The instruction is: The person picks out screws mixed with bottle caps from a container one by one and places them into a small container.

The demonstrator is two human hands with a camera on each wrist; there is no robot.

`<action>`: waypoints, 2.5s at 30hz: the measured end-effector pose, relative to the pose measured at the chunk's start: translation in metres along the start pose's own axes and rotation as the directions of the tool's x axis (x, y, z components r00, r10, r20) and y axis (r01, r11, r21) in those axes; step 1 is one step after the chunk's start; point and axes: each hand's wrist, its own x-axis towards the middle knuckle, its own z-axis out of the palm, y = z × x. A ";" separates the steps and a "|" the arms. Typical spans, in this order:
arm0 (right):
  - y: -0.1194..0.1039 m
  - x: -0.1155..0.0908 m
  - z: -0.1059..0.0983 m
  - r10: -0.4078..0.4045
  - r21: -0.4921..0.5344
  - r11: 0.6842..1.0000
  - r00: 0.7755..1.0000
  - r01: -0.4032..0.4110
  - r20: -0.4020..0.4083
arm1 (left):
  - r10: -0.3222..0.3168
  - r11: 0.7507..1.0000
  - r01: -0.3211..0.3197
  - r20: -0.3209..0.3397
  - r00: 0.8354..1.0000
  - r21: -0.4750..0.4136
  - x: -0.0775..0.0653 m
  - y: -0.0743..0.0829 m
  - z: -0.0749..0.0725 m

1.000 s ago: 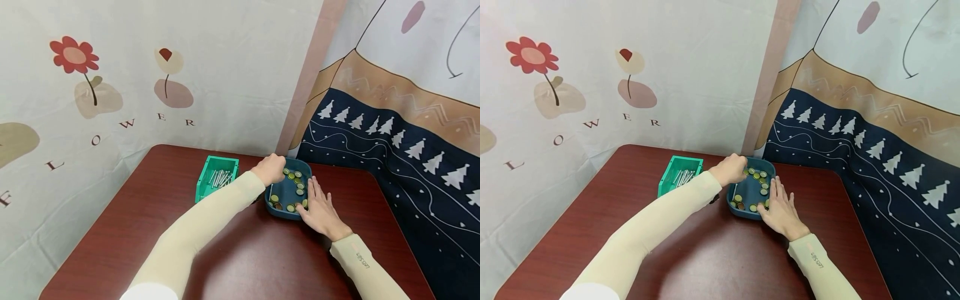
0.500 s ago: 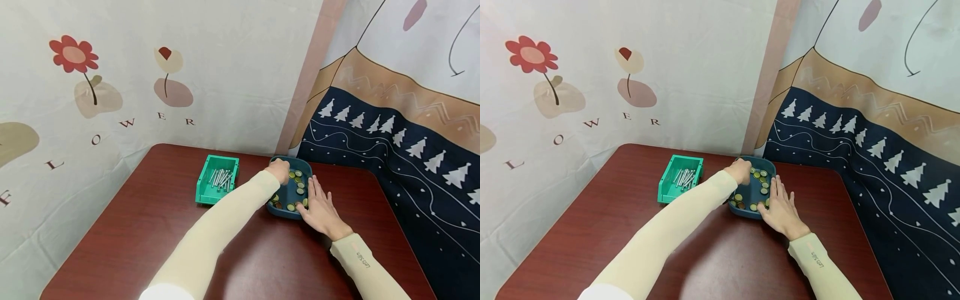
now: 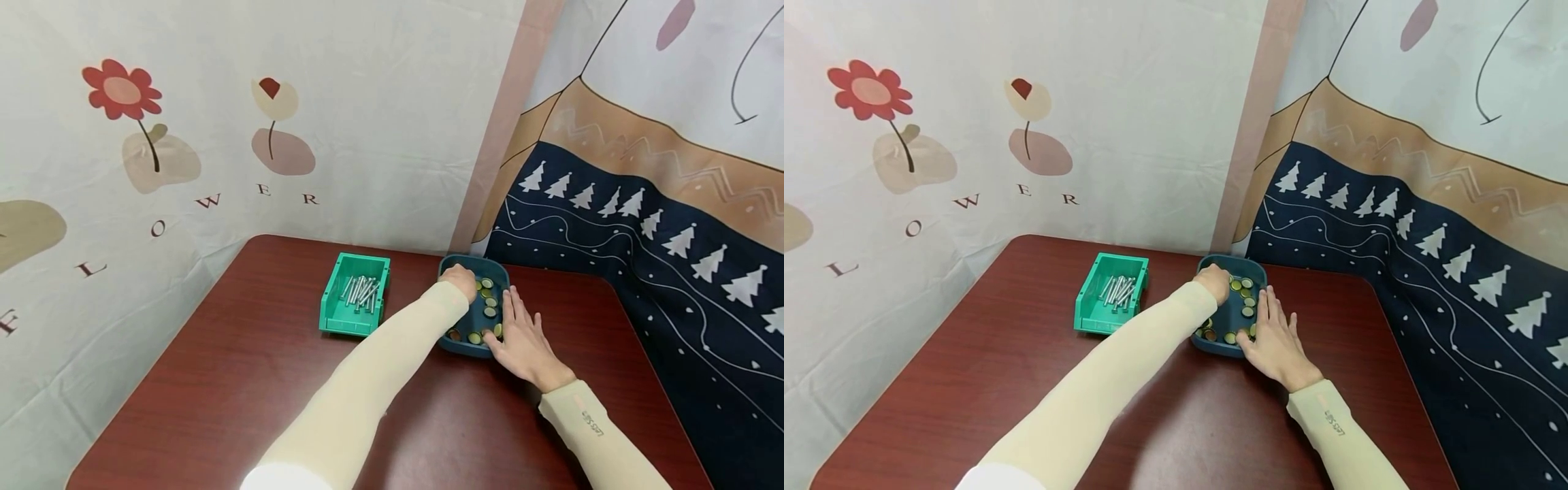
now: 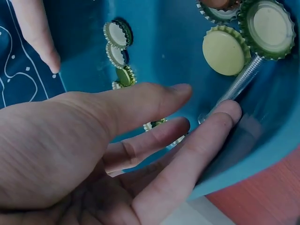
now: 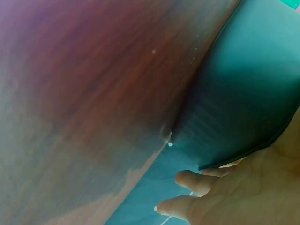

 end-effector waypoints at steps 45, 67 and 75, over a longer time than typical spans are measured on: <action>-0.004 0.001 0.000 0.005 0.003 1.000 1.000 -0.005 0.013 | 0.146 0.961 -0.115 0.105 0.984 -0.253 -0.118 -0.026 -0.072; -0.006 -0.002 0.000 0.001 -0.001 1.000 1.000 -0.001 0.009 | 0.221 0.863 -0.222 -0.056 0.974 -0.454 -0.136 -0.078 -0.071; -0.006 -0.001 0.000 0.008 0.001 1.000 1.000 -0.008 0.011 | 0.198 0.826 -0.256 -0.165 0.966 -0.502 -0.156 -0.110 -0.077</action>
